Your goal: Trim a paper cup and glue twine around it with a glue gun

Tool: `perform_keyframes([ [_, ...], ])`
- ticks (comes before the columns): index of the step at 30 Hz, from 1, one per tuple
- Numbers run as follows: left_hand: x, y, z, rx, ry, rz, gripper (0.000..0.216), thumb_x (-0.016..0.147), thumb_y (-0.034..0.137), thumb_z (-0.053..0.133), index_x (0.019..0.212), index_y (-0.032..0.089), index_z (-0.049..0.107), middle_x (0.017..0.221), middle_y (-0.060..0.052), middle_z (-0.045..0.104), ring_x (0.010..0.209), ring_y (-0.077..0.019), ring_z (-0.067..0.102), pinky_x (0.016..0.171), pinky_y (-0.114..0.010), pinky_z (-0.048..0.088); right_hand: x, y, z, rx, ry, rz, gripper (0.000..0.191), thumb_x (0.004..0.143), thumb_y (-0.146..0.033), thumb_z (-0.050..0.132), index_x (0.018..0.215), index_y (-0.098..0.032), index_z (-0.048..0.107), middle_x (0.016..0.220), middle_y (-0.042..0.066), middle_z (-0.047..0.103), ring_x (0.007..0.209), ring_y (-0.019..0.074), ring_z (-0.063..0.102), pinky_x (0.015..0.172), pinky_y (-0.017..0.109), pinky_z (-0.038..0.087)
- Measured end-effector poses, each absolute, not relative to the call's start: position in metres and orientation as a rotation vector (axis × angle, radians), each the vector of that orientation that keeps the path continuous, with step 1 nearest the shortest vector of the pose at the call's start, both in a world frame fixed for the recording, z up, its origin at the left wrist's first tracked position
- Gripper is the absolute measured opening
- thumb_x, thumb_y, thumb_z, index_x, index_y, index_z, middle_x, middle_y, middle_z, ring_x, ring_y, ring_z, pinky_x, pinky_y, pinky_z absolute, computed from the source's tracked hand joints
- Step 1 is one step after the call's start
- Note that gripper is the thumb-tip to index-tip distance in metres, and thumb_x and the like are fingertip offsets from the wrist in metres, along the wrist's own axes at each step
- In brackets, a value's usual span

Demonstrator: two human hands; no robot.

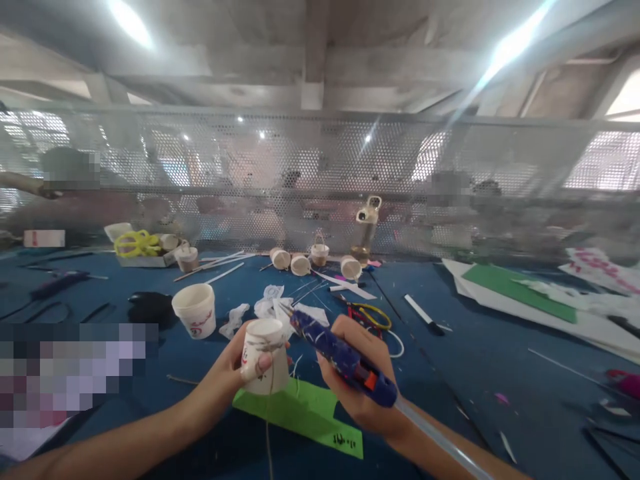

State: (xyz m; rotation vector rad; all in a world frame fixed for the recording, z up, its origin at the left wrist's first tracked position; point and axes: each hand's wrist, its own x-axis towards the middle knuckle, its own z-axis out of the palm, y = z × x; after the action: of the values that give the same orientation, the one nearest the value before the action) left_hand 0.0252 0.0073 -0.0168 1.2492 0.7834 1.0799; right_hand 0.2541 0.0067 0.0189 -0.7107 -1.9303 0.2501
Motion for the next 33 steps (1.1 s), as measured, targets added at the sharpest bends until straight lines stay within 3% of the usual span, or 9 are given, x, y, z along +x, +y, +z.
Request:
perform_keyframes([
  [4,0.020,0.012,-0.027,1.242,0.792,1.084,0.059,0.078,0.058,0.081,0.119,0.022,0.058,0.102,-0.005,0.067,0.096,-0.0239,0.065,0.087,-0.035,0.049,0.257,0.005,0.000,-0.719,-1.983,0.266,0.020,0.093,-0.018,0.054,0.076,-0.026,0.045,0.066,-0.004,0.044,0.053,0.0144,0.047,0.048,0.030,0.037],
  [11,0.013,0.004,-0.033,1.230,0.759,1.038,0.055,0.082,0.056,0.079,0.123,0.025,0.059,0.107,-0.003,0.068,0.101,-0.0222,0.064,0.092,-0.034,0.046,0.266,0.000,-0.011,-0.780,-2.123,0.260,0.014,0.086,-0.020,0.057,0.078,-0.026,0.047,0.069,-0.004,0.048,0.057,0.0150,0.047,0.054,0.032,0.032],
  [20,0.011,-0.003,-0.033,1.177,0.758,0.966,0.061,0.080,0.059,0.079,0.127,0.025,0.057,0.119,-0.008,0.070,0.121,-0.0327,0.061,0.093,-0.039,0.048,0.271,0.005,-0.026,-0.708,-2.168,0.285,0.013,0.084,-0.025,0.056,0.080,-0.027,0.044,0.069,-0.005,0.049,0.055,0.0138,0.047,0.052,0.030,0.032],
  [26,0.012,0.000,-0.033,1.142,0.803,0.974,0.063,0.077,0.060,0.081,0.125,0.025,0.061,0.115,-0.007,0.071,0.117,-0.0319,0.063,0.096,-0.040,0.047,0.275,0.010,-0.032,-0.666,-2.171,0.250,0.017,0.079,-0.022,0.057,0.082,-0.027,0.042,0.068,-0.004,0.048,0.055,0.0157,0.047,0.050,0.031,0.032],
  [33,0.012,0.008,-0.037,1.158,0.829,0.954,0.062,0.080,0.059,0.079,0.126,0.023,0.061,0.121,-0.010,0.072,0.116,-0.0318,0.065,0.089,-0.037,0.050,0.273,0.011,-0.028,-0.707,-2.154,0.310,0.015,0.084,-0.019,0.058,0.081,-0.026,0.045,0.070,-0.004,0.047,0.056,0.0135,0.046,0.052,0.030,0.033],
])
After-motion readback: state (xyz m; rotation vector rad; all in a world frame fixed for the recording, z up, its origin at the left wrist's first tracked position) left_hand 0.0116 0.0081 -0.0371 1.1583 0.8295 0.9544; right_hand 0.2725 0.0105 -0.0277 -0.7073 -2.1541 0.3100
